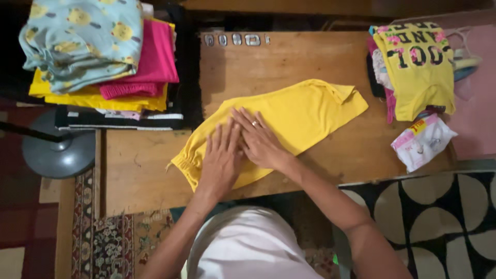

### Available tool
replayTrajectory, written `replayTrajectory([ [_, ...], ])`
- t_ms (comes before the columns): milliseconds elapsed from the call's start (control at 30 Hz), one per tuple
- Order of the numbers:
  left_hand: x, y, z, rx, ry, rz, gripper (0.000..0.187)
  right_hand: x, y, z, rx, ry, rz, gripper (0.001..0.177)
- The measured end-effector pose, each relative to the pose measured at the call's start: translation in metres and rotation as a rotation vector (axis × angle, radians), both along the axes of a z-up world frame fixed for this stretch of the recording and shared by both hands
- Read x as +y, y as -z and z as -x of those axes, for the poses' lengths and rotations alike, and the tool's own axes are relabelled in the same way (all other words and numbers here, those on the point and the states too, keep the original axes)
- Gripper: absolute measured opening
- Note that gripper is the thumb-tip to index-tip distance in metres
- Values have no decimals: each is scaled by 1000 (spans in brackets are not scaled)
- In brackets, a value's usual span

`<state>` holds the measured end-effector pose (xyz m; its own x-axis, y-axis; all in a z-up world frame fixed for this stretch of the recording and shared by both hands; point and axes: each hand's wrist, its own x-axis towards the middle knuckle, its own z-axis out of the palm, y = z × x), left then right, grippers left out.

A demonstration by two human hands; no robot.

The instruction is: The person folds yellow pants and a patterned shirt by hand on a wooden table, smoothing each item and placing it onto a growing stack of laundry.

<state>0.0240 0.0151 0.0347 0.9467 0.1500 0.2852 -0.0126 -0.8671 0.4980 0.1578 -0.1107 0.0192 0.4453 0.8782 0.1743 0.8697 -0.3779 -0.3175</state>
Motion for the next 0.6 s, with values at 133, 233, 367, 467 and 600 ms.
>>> replayTrajectory([
  [133,12,25,6,59,-47,-137,69,-36,32,-51,11,-75,-60,71],
  [233,20,32,18,42,-34,-130,69,-97,41,-121,-26,-15,50,68],
  [367,21,27,23,38,-24,-114,70,-165,26,-201,-93,224,50,64],
  [467,19,25,24,63,-37,-130,72,-169,20,-215,-308,425,78,63],
  [600,12,34,21,72,-87,-94,72,-89,51,-110,-43,226,-71,65],
])
